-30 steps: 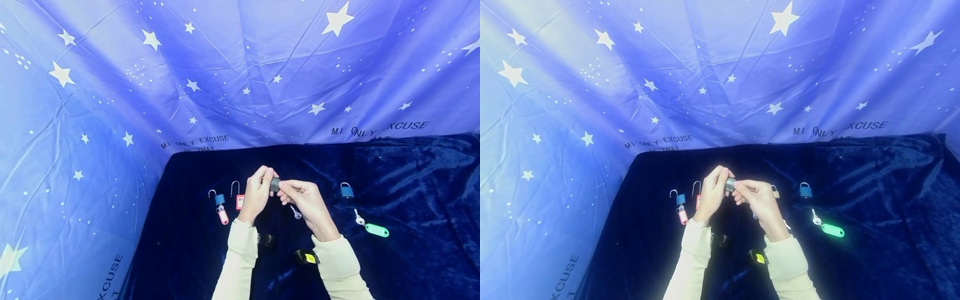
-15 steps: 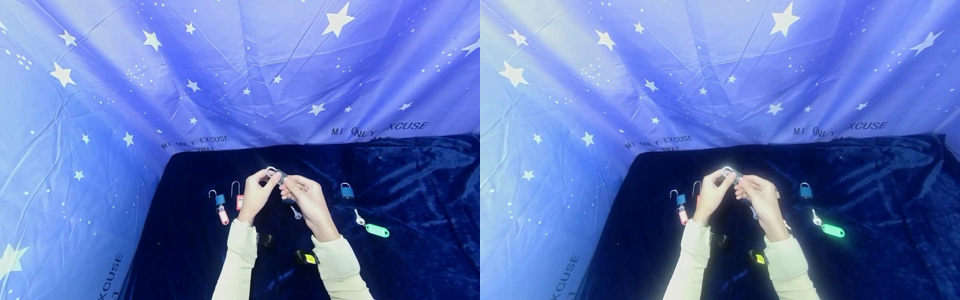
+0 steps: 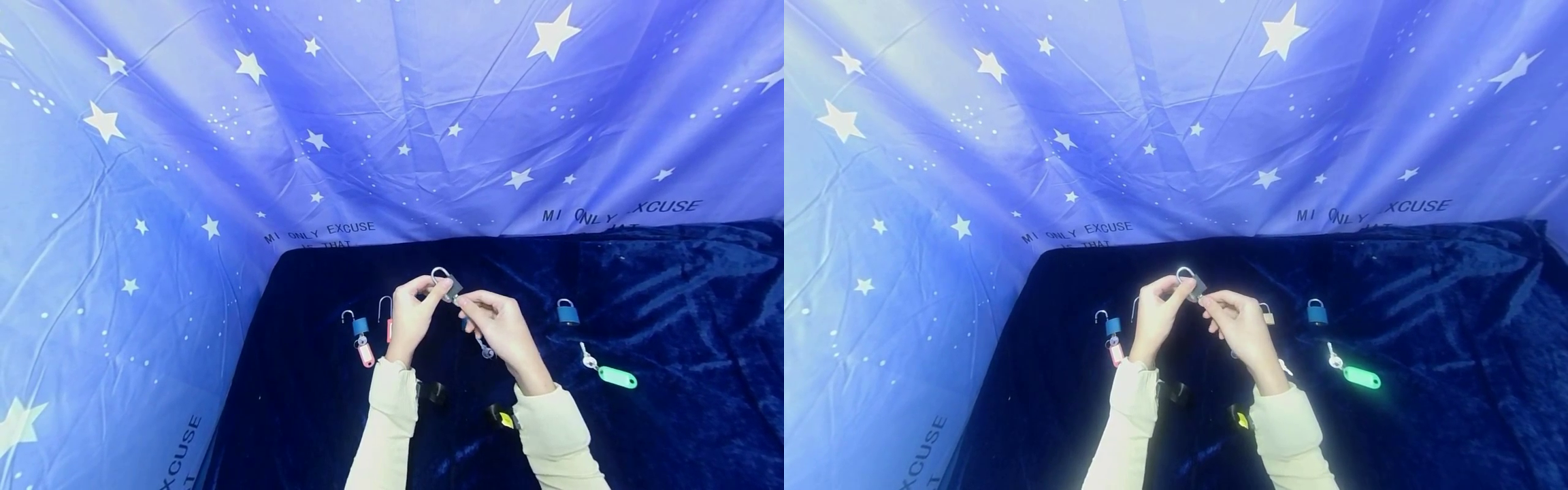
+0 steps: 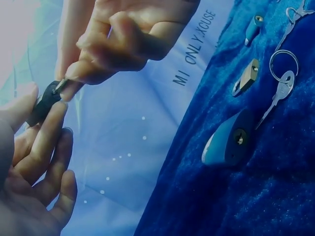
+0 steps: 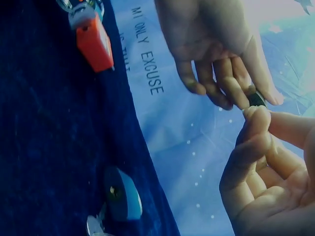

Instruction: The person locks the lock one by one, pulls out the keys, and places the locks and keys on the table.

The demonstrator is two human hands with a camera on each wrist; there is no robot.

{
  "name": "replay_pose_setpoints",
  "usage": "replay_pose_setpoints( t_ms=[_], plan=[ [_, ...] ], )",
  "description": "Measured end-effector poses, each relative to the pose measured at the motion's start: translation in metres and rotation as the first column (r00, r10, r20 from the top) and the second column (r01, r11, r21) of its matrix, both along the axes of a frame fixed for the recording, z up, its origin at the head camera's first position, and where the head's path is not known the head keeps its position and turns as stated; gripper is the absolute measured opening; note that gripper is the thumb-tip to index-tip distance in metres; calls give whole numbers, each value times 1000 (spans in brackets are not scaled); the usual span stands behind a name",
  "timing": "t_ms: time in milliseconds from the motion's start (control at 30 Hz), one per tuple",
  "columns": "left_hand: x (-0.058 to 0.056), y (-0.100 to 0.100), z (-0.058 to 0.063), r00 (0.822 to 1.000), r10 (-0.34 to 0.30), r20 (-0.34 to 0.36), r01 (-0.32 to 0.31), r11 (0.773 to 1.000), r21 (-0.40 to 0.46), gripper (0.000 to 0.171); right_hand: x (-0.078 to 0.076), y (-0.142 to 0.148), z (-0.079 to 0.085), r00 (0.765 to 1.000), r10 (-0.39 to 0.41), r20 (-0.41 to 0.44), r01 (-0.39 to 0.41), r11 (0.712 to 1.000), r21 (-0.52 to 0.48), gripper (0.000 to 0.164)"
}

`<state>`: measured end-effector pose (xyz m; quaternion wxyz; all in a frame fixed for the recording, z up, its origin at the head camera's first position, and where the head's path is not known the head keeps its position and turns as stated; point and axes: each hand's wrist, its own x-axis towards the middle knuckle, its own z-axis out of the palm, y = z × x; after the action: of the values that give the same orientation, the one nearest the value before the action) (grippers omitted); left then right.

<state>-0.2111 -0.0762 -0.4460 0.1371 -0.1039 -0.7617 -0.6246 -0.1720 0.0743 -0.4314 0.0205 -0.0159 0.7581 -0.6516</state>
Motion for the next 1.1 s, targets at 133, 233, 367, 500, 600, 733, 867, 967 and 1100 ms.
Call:
replay_pose_setpoints(
  t_ms=[133, 233, 367, 500, 600, 733, 867, 967, 1100],
  plan=[
    [0, -1, -1, 1000, -4, 6, 4, 1000, -16, 28, -1, 2, -1, 997, -28, -69, 37, 991, 131, 34],
    [1, -1, 2, 1000, -14, 6, 14, 1000, -21, 26, -1, 4, -2, 992, -52, -116, 73, 981, 182, 33],
    [5, -1, 13, 1000, -24, -5, 24, 999, -29, 22, -1, 4, -3, 991, -49, -120, 71, 980, 186, 31],
    [9, -1, 18, 1000, 5, -8, -6, 998, -55, 21, 1, 3, 2, 997, -20, -81, 33, 986, 162, 28],
    [6, -1, 12, 999, 43, 8, -42, 997, -64, 23, 7, 1, 16, 998, -1, -61, 9, 990, 143, 23],
    [1, 0, 2, 998, 62, 17, -61, 996, -62, 28, 14, -1, 31, 999, 5, -42, 1, 991, 136, 19],
    [3, 3, 5, 998, 63, 14, -62, 998, -31, 30, 11, 2, 18, 999, 4, -38, 2, 989, 148, 25],
    [2, 1, 7, 996, 81, 47, -82, 996, 27, 29, 8, 4, 6, 999, 10, -42, -4, 989, 148, 29],
    [-3, -7, 3, 987, 133, 86, -137, 990, 42, 34, 8, 1, 3, 999, 15, -44, -7, 985, 172, 26]
  ],
)
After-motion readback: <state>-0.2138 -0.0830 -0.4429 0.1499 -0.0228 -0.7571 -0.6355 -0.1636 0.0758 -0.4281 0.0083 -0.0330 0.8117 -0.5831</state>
